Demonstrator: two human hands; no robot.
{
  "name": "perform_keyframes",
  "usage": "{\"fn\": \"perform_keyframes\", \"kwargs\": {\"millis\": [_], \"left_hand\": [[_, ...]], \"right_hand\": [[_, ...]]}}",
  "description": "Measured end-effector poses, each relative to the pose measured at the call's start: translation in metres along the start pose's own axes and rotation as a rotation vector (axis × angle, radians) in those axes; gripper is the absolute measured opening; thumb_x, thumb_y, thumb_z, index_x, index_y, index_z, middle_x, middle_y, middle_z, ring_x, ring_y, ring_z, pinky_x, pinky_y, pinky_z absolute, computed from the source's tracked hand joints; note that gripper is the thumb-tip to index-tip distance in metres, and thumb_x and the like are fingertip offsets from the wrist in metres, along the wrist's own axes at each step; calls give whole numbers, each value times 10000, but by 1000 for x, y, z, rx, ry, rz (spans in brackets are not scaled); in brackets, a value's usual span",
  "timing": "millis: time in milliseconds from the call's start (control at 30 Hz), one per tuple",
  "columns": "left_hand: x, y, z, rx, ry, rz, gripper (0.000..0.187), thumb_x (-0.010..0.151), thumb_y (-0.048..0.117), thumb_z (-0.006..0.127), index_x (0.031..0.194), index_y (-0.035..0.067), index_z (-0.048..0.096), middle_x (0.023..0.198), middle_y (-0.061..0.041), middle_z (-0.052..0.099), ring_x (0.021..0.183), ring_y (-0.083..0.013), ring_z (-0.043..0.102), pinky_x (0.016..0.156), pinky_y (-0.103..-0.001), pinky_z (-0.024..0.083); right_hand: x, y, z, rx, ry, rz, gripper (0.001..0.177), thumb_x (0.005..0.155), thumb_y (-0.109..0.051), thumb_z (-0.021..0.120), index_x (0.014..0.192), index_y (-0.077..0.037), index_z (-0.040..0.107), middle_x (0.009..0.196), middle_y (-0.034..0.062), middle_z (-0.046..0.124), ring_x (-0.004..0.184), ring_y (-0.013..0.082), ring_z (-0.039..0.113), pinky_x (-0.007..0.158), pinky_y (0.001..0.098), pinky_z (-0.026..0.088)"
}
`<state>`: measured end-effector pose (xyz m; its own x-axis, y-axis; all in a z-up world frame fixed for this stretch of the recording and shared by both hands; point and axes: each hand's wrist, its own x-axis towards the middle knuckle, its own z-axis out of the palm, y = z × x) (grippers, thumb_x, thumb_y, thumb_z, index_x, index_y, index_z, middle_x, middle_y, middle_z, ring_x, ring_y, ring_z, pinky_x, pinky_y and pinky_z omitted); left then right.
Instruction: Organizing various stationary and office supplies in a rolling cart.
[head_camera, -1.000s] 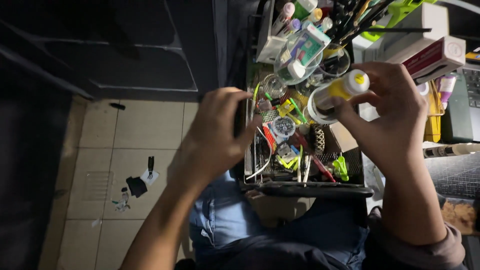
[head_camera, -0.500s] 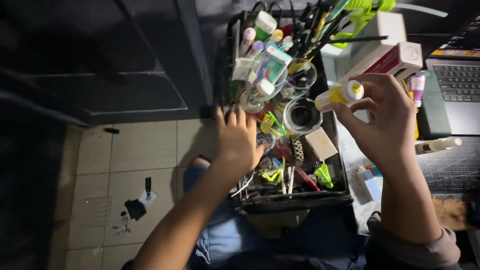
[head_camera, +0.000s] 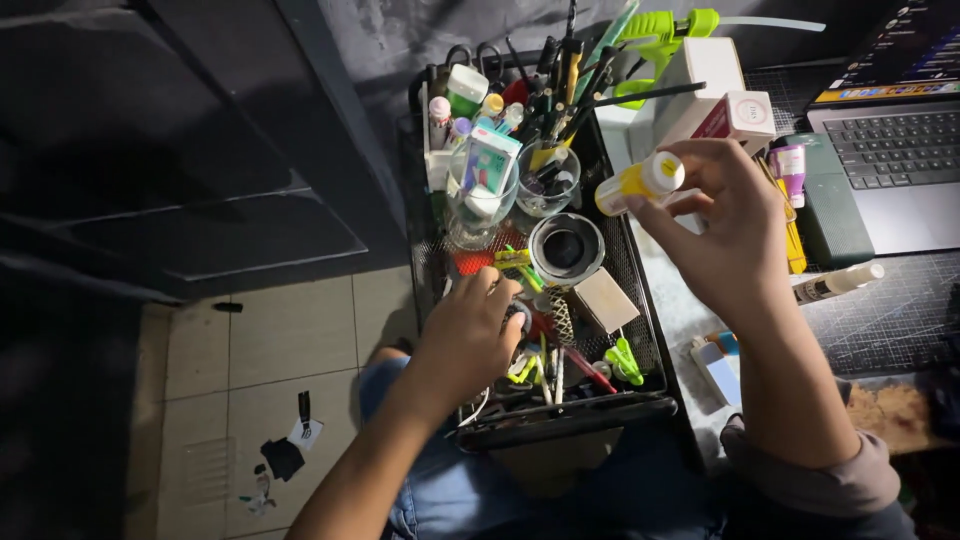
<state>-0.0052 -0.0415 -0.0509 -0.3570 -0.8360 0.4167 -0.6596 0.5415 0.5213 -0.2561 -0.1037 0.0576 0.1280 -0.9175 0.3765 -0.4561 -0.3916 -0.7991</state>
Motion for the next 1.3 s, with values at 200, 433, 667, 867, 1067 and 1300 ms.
{"fn": "perform_keyframes", "kwargs": {"millis": [200, 433, 667, 867, 1067, 1300], "left_hand": [[7, 6, -3, 451, 28, -145, 519, 831, 323, 676, 1198, -36, 600, 1290, -273, 581, 1259, -428, 517, 1094, -550, 357], [3, 24, -11, 621, -217, -227, 569, 836, 424, 618, 1196, -14, 657, 1283, -305, 603, 1231, -425, 539, 1149, -572, 255], [-7, 21, -21, 160, -169, -163, 255, 774, 20, 634, 1026, 7, 667, 1065, -136, 657, 1036, -343, 604, 856, -444, 520], [-10, 19, -24, 47, -124, -60, 292, 802, 21, 624, 1089, -8, 673, 1106, -132, 667, 1093, -338, 611, 933, -428, 514], [-11, 19, -19, 3, -71, -126, 358, 884, 133, 641, 1200, -35, 646, 1190, -161, 666, 1112, -344, 617, 897, -426, 521], [-18, 14, -9, 11, 11, -172, 330, 967, 249, 631, 1210, 27, 661, 1196, -142, 670, 1112, -336, 631, 937, -431, 525]], "right_hand": [[-5, 17, -2, -1, 13, 5, 433, 924, -33, 796, 1285, -15, 556, 1172, 89, 717, 1114, 132, 702, 808, 264, 568], [-7, 20, 3, -71, -3, -12, 406, 921, -54, 798, 1261, -7, 581, 1170, 93, 730, 1040, 133, 708, 824, 268, 575], [10, 0, 4, -120, 6, -53, 380, 927, -45, 795, 1248, -4, 597, 1169, 104, 734, 1042, 125, 712, 754, 271, 584], [43, 3, 15, -84, -137, -149, 431, 968, -92, 795, 1346, -1, 608, 1227, 110, 738, 1069, 145, 708, 806, 299, 572], [65, -11, 48, -389, -233, -101, 547, 948, -206, 790, 1397, -8, 549, 1061, 147, 761, 729, 215, 741, 652, 343, 573], [55, 12, 58, -312, -185, -255, 604, 1004, -227, 835, 1355, -2, 398, 974, 122, 790, 821, 219, 773, 695, 343, 578]]}}
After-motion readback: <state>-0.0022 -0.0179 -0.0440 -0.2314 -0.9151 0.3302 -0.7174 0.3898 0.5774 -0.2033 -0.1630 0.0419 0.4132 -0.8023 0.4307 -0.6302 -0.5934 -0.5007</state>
